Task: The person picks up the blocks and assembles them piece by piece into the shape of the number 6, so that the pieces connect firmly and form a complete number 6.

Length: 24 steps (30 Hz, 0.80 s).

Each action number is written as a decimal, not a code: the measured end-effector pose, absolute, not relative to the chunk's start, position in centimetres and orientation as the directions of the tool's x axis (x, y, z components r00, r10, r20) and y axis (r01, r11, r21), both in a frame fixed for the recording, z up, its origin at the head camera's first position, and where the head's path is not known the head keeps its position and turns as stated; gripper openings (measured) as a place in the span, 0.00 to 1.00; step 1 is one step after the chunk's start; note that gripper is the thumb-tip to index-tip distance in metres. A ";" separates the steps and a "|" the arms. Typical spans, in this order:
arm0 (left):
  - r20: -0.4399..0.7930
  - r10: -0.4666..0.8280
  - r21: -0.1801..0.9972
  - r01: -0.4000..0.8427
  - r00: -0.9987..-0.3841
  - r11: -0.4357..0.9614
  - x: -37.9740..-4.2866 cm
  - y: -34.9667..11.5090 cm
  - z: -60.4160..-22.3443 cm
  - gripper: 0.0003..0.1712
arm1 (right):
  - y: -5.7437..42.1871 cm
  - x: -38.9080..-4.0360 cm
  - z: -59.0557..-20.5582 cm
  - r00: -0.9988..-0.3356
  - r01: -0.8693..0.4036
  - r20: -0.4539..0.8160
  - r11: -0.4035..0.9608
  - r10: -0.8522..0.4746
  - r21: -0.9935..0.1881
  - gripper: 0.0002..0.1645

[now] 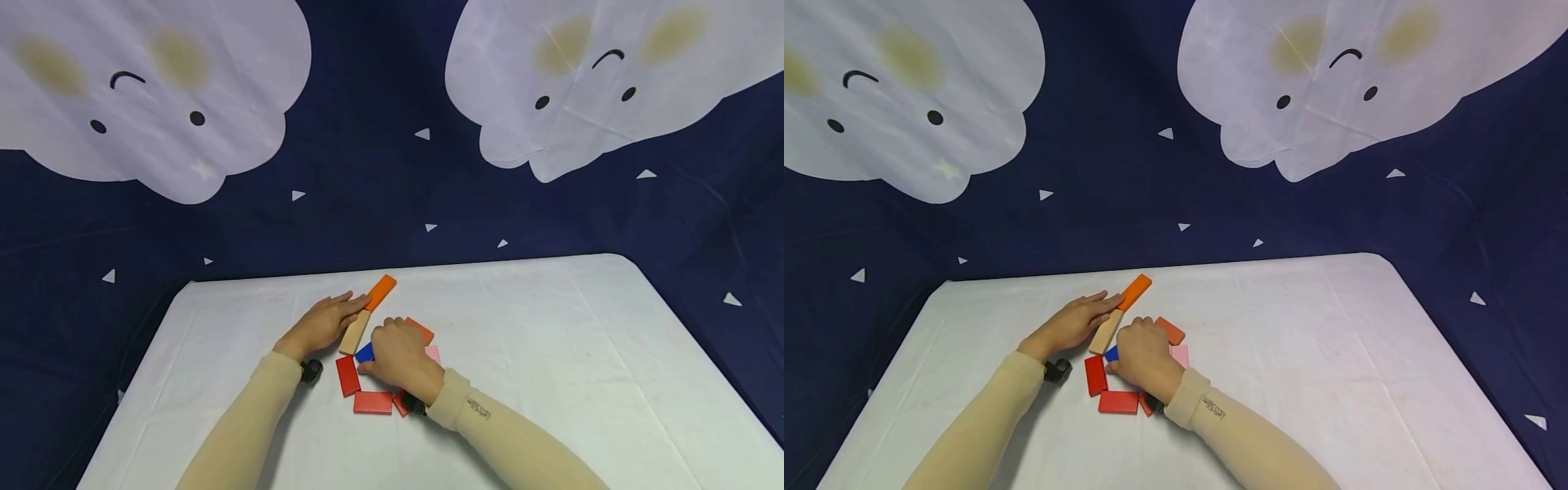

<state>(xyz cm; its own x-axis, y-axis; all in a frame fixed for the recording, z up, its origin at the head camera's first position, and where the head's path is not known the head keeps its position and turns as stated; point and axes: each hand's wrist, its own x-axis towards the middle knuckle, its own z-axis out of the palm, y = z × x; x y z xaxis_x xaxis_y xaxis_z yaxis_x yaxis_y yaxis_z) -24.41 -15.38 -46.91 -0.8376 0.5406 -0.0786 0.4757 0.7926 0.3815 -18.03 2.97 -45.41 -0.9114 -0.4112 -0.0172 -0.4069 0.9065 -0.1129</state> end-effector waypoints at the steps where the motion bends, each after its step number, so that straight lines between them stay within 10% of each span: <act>1: -0.079 0.541 0.382 0.476 -0.837 0.792 -24.4 -15.4 -46.9 0.28 | 3.0 -18.1 -45.4 -0.910 -0.409 -0.024 0.906 -0.414 -0.112 0.37; 24: -0.097 0.525 0.358 0.463 -0.846 0.811 -24.4 -15.2 -46.9 0.28 | 10.2 -20.5 -42.6 -0.833 -0.535 0.121 0.733 -0.539 -0.420 0.28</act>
